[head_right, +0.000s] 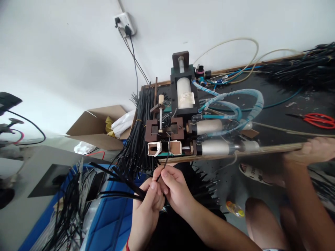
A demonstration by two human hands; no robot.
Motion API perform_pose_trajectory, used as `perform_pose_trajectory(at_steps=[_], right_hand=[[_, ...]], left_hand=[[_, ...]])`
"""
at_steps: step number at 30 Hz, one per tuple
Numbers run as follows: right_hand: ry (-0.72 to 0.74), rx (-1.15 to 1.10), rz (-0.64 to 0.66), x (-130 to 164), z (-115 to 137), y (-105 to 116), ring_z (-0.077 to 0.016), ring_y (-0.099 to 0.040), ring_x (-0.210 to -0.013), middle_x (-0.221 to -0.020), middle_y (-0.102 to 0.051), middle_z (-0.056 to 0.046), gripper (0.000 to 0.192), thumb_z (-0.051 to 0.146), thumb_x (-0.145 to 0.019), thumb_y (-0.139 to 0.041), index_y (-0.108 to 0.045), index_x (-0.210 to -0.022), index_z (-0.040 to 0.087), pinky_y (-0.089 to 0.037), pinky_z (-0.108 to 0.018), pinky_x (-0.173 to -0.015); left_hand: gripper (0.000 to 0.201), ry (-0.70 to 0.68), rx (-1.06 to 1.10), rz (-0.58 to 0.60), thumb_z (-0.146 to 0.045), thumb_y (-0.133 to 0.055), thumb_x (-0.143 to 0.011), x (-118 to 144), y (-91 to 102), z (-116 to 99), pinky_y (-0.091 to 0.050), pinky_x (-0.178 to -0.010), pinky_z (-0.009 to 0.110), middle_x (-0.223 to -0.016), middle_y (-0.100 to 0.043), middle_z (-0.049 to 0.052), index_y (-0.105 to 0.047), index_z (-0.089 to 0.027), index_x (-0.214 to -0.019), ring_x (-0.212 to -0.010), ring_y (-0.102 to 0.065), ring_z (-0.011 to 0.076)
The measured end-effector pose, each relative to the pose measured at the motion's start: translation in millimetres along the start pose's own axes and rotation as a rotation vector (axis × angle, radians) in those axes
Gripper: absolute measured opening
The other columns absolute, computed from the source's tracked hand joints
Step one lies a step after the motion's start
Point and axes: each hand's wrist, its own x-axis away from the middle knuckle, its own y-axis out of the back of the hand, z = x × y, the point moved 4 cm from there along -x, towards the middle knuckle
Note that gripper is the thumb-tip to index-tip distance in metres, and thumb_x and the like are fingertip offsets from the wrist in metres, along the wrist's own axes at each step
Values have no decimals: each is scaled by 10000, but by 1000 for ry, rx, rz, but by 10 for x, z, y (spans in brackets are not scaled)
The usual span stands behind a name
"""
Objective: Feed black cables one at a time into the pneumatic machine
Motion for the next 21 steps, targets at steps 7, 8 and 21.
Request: perform_pose_trajectory(at_steps=[7, 8, 21], right_hand=[[-25, 4, -6, -108, -38, -60, -83, -267, -460, -538, -429, 64, 358, 543, -923, -791, -773, -817, 202, -270, -243, -483], [-25, 4, -11, -114, -39, -63, -84, -272, -461, -536, -430, 63, 363, 551, -917, -795, -774, -817, 202, -270, -243, -484], [-50, -5, -13, -173, -39, -102, -83, -265, -464, -523, -429, 64, 367, 548, -896, -814, -783, -789, 198, -212, -243, -484]], left_hand=[[514, -15, 19, -28, -539, -835, -890, -81, -17, -85, -158, -449, 186, -546, -212, -122, -538, -177, -677, -487, -120, 47], [509, -12, 20, -27, -543, -836, -888, -88, -12, -87, -160, -450, 186, -543, -219, -121, -550, -174, -682, -485, -124, 47], [517, -9, -9, -102, -568, -868, -845, -110, 23, -114, -167, -469, 194, -550, -232, -119, -592, -161, -686, -507, -128, 52]])
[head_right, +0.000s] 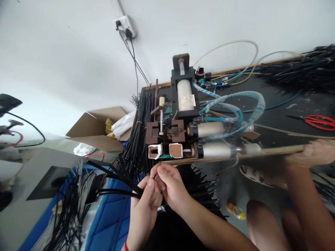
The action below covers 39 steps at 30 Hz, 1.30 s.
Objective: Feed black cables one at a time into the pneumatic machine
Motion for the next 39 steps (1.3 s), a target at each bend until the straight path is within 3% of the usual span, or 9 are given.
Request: perform_pose_trajectory(at_steps=[19, 22, 25, 29, 32, 35, 39], right_hand=[[-31, 3, 4, -8, -16, 16, -70, -267, -460, -520, -416, 69, 377, 534, -896, -817, -766, -781, 178, -205, -231, -478], [-27, 22, -2, 3, -20, 23, -62, -277, -454, -566, -486, 50, 391, 541, -902, -806, -748, -781, 174, -194, -235, -469], [17, 103, -9, 28, -1, 46, -55, -326, -466, -740, -641, -5, 412, 552, -935, -761, -703, -780, 174, -198, -241, -465], [55, 425, 13, 83, 60, 140, -68, -381, -467, -956, -719, -51, 429, 576, -1025, -600, -605, -819, 200, -249, -254, -454], [-1, 827, 50, 134, 124, 283, -116, -440, -486, -741, -656, 1, 380, 484, -1081, -478, -528, -802, 232, -328, -273, -511], [-133, 1219, 61, 202, 206, 466, -180, -587, -601, -618, -594, 18, 333, 343, -1084, -422, -471, -768, 251, -395, -298, -633], [-374, 1631, 60, 321, 332, 665, -243, -717, -791, -763, -725, -57, 265, 222, -1053, -414, -547, -824, 236, -412, -318, -710]], left_hand=[[500, -6, 69, 30, -510, -860, -877, 5, 8, 16, -170, -449, 177, -541, -231, -123, -543, -175, -683, -486, -128, 45], [504, 0, 54, 45, -524, -852, -882, 8, -4, 27, -178, -453, 174, -543, -229, -124, -542, -174, -693, -487, -134, 44], [520, 20, 36, 50, -581, -845, -867, 18, -23, 77, -169, -443, 173, -528, -223, -131, -552, -179, -712, -473, -126, 42], [566, 51, 31, 53, -686, -796, -849, 38, -6, 241, -149, -420, 180, -499, -245, -129, -563, -186, -722, -438, -120, 40], [605, 88, 43, 95, -772, -760, -802, 64, 54, 407, -171, -416, 191, -489, -272, -123, -618, -184, -772, -430, -143, 52], [588, 132, -76, 104, -748, -646, -902, 109, 149, 539, -217, -436, 206, -507, -359, -90, -683, -165, -834, -435, -228, 71], [579, 129, -332, 88, -606, -436, -1072, 162, 237, 565, -424, -573, 262, -670, -635, 26, -740, -154, -873, -557, -523, 139]])
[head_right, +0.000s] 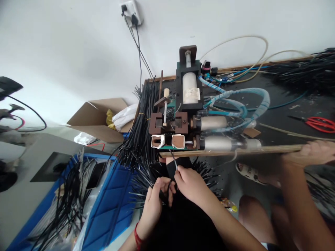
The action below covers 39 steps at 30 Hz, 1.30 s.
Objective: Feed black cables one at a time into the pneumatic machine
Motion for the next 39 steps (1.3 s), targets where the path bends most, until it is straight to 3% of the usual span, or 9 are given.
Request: perform_pose_trajectory(at_steps=[4, 9, 12, 16, 21, 24, 27, 33, 39], right_hand=[[-76, 175, 69, 100, -152, 88, -254, -751, -847, -820, -772, -79, 277, 220, -1043, -433, -616, -836, 226, -411, -315, -720], [-249, 438, 10, 143, -451, 235, -316, -763, -975, -999, -785, -115, 290, 274, -1045, -459, -656, -839, 220, -378, -340, -700], [-315, 558, -68, 134, -602, 321, -308, -763, -922, -1146, -729, -133, 275, 367, -1055, -510, -677, -907, 205, -363, -334, -655], [-358, 563, -277, 164, -639, 440, -258, -718, -769, -1089, -702, -100, 250, 444, -1026, -603, -662, -957, 211, -330, -320, -599], [-10, 210, -534, 285, -356, 461, -215, -629, -665, -800, -679, -46, 275, 393, -1021, -617, -667, -822, 211, -381, -326, -609], [290, -256, -360, 335, -103, 282, -187, -637, -682, -885, -726, -56, 267, 385, -1060, -559, -754, -1012, 210, -455, -301, -623], [454, -473, -237, 365, 135, 80, -171, -630, -704, -872, -690, -39, 211, 329, -1054, -586, -760, -1045, 210, -470, -281, -629], [555, -622, -379, 387, 375, -23, -147, -536, -641, -738, -578, 14, 141, 234, -997, -669, -675, -858, 214, -432, -272, -588], [596, -758, -453, 395, 562, 93, -210, -607, -754, -808, -672, -45, 188, 296, -1030, -659, -728, -865, 240, -510, -347, -698]], left_hand=[[525, -235, -198, 0, -530, -441, -1105, 42, 48, -149, -501, -825, 325, -929, -733, 87, -721, -178, -834, -889, -669, 219], [522, -278, -138, 122, -469, -368, -1144, 133, 12, -200, -478, -878, 347, -727, -667, 52, -647, -193, -800, -846, -664, 218], [489, -196, 44, 314, -535, -379, -1128, 153, -103, -103, -513, -808, 357, -521, -472, -33, -586, -203, -835, -652, -612, 196], [472, -168, 152, 392, -688, -580, -1003, 93, -207, 61, -482, -595, 281, -630, -374, -95, -517, -222, -961, -507, -360, 105], [354, -208, 64, 325, -555, -601, -1047, 41, -212, 189, -462, -604, 251, -724, -477, -58, -562, -205, -1084, -582, -480, 112], [344, -269, -23, 263, -504, -525, -1094, 61, -174, 206, -455, -625, 256, -657, -507, -51, -633, -178, -1081, -591, -520, 127], [362, -327, -89, 216, -475, -510, -1101, 105, -148, 201, -475, -656, 268, -708, -607, -6, -694, -163, -1085, -642, -568, 148], [347, -442, -279, 72, -369, -444, -1124, 251, -110, 96, -576, -823, 330, -1023, -772, 102, -726, -200, -1234, -865, -712, 221], [363, -401, -116, -90, -475, -530, -1092, 323, -106, -98, -496, -589, 275, -723, -643, 42, -764, -199, -1119, -609, -553, 170]])
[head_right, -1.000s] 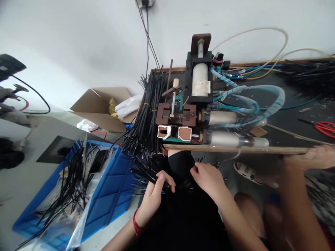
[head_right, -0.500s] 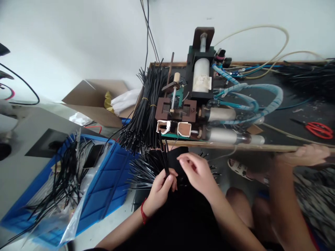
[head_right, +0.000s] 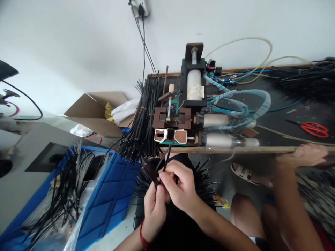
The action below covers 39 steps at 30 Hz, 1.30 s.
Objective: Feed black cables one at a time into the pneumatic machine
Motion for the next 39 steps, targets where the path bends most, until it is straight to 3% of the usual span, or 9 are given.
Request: perform_pose_trajectory(at_steps=[3, 7, 13, 19, 30, 39], right_hand=[[-103, -186, -39, -81, -50, -78, -170, -572, -667, -839, -673, -45, 224, 375, -1033, -671, -741, -875, 234, -467, -296, -580], [-236, -607, -37, -181, -165, -220, -38, -355, -423, -828, -696, -8, 230, 395, -1037, -684, -726, -904, 212, -244, -210, -413], [-344, -948, -12, -311, -223, -367, -35, -431, -397, -704, -703, 15, 246, 410, -1000, -747, -688, -890, 199, -360, -149, -394], [-371, -980, -71, -394, -301, -391, -38, -437, -409, -697, -678, 25, 298, 439, -944, -810, -659, -862, 195, -394, -121, -365], [-417, -998, -43, -466, -353, -398, -49, -362, -388, -665, -641, 46, 321, 486, -916, -820, -665, -849, 213, -528, -186, -428], [-390, -1010, -70, -449, -354, -390, -40, -374, -398, -642, -639, 44, 307, 457, -947, -799, -670, -830, 205, -459, -139, -411]], left_hand=[[401, 56, 237, -123, -573, -575, -1055, -87, -5, -74, -342, -462, 210, -601, -482, -45, -711, -200, -999, -484, -377, 99], [420, 87, 402, -261, -628, -676, -982, -212, 18, -157, -320, -440, 172, -598, -492, -70, -624, -214, -937, -455, -373, 71], [421, 49, 434, -311, -611, -709, -969, -305, 29, -255, -332, -454, 155, -621, -546, -61, -594, -209, -918, -467, -388, 58], [422, 70, 400, -296, -620, -698, -973, -403, 18, -269, -342, -473, 156, -700, -605, -38, -619, -208, -938, -503, -400, 59], [429, 70, 400, -290, -621, -706, -967, -460, -5, -315, -335, -468, 151, -705, -611, -29, -616, -203, -924, -498, -401, 56], [429, 84, 397, -279, -615, -701, -975, -472, 1, -299, -335, -472, 151, -691, -595, -37, -609, -201, -912, -500, -399, 49]])
